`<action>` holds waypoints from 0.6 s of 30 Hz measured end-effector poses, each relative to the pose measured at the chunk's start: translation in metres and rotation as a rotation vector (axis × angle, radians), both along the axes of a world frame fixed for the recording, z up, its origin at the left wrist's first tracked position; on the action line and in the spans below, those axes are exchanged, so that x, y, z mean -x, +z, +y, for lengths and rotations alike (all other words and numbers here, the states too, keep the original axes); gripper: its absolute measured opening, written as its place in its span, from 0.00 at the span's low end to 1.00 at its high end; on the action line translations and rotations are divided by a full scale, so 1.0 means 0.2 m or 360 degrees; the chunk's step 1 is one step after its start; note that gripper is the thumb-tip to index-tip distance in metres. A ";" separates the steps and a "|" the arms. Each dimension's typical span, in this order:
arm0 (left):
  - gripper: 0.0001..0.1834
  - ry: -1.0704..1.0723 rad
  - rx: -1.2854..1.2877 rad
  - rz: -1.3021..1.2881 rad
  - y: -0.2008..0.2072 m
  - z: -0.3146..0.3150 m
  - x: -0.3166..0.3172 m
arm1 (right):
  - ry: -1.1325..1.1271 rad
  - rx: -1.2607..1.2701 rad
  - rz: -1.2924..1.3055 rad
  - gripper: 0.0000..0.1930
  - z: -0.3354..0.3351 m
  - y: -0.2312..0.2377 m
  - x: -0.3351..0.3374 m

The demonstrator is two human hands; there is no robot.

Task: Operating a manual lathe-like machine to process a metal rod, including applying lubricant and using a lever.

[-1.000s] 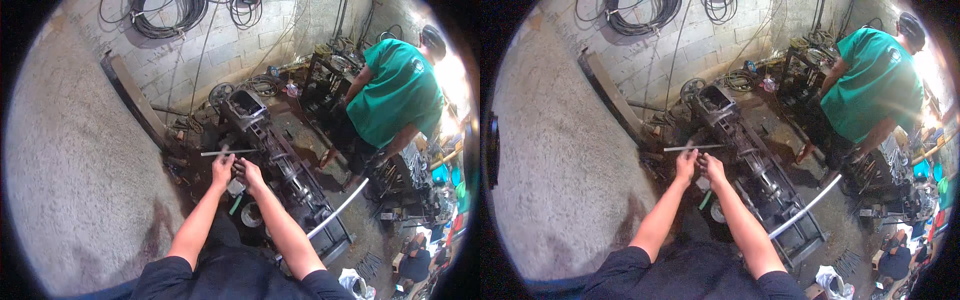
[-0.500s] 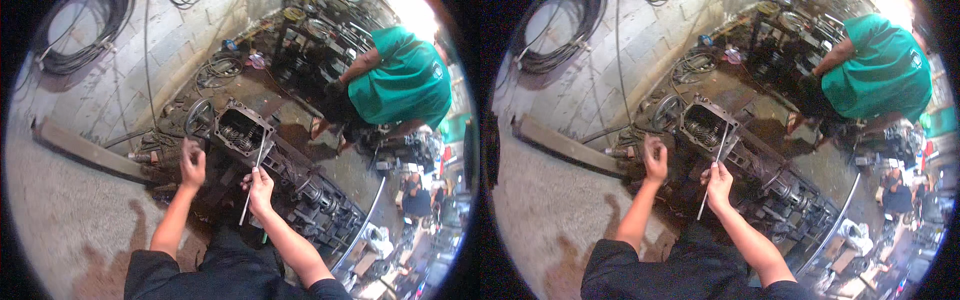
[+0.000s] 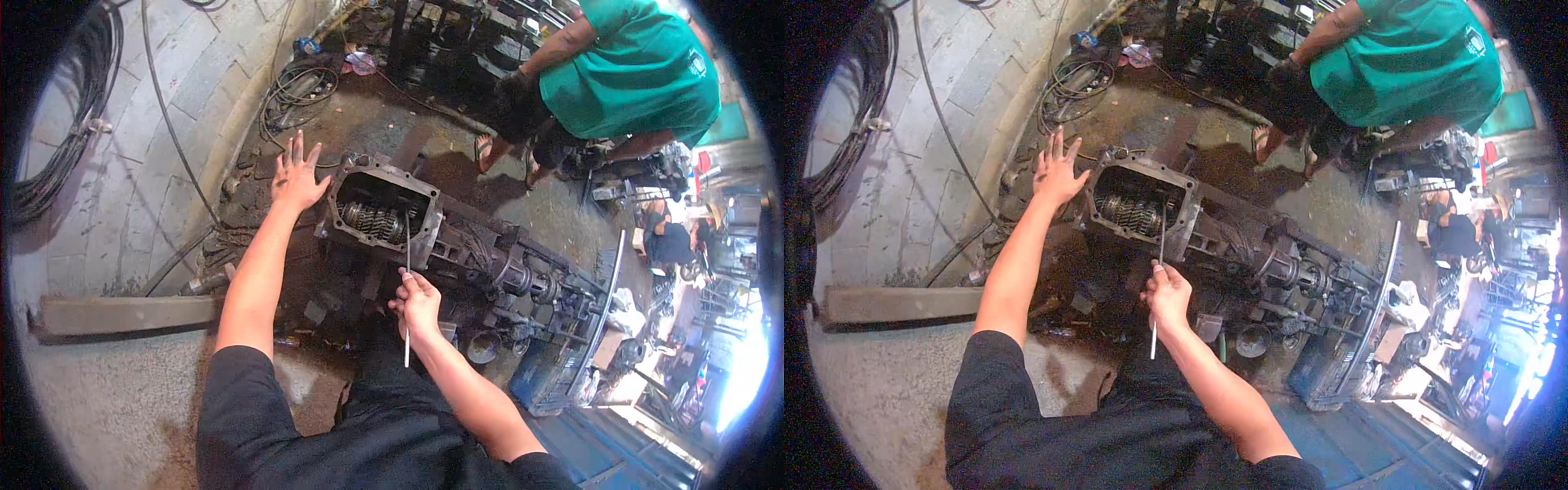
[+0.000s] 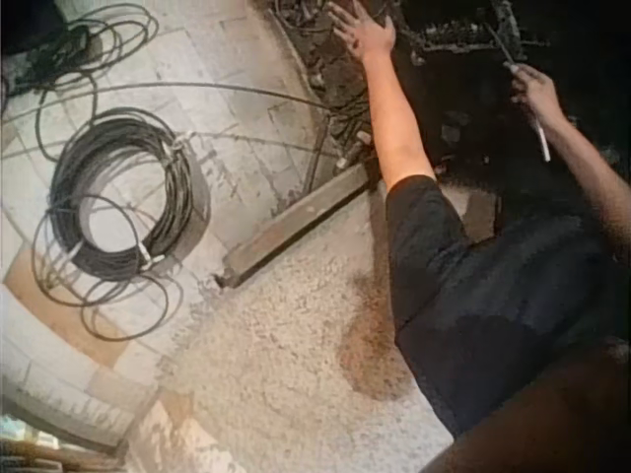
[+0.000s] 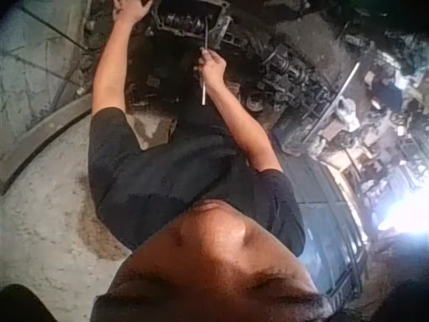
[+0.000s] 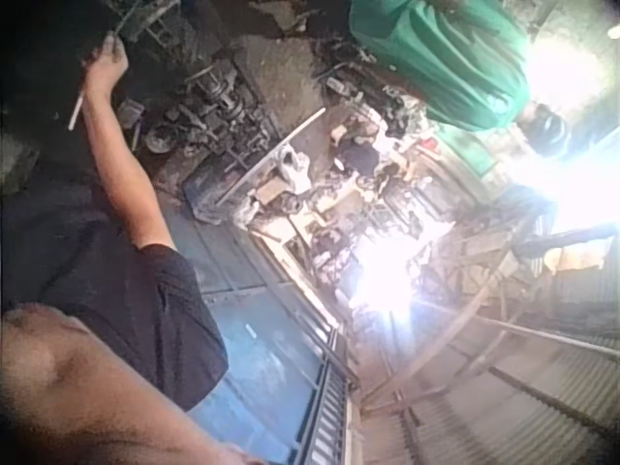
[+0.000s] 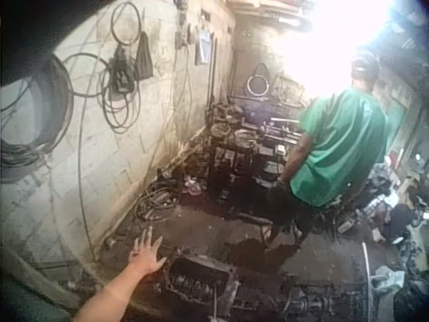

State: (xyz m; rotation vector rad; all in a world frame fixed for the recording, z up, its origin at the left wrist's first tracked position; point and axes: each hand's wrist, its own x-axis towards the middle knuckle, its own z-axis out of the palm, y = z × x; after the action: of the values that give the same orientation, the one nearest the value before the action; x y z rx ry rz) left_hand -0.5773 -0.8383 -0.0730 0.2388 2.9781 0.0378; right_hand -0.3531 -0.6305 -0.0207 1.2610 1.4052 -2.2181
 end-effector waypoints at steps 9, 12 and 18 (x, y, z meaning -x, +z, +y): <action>0.35 -0.0050 -0.0564 0.0314 -0.05 -0.11 -0.11 | 0.1643 -0.1807 0.0189 0.12 0.47 0.32 -0.01; 0.34 -0.0178 -0.0524 0.0404 -0.05 -0.12 -0.09 | 0.2077 -0.2448 0.0059 0.05 0.48 0.60 0.15; 0.37 -0.0100 -0.0576 0.0267 -0.04 -0.10 0.01 | 0.2509 -0.2847 0.0550 0.04 0.34 0.71 0.47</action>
State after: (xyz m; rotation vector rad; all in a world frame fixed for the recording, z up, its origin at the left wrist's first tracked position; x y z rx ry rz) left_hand -0.5788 -0.8589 -0.0814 0.3942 3.1063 0.5794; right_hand -0.4462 -0.5624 0.1220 -0.4654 2.8131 0.2124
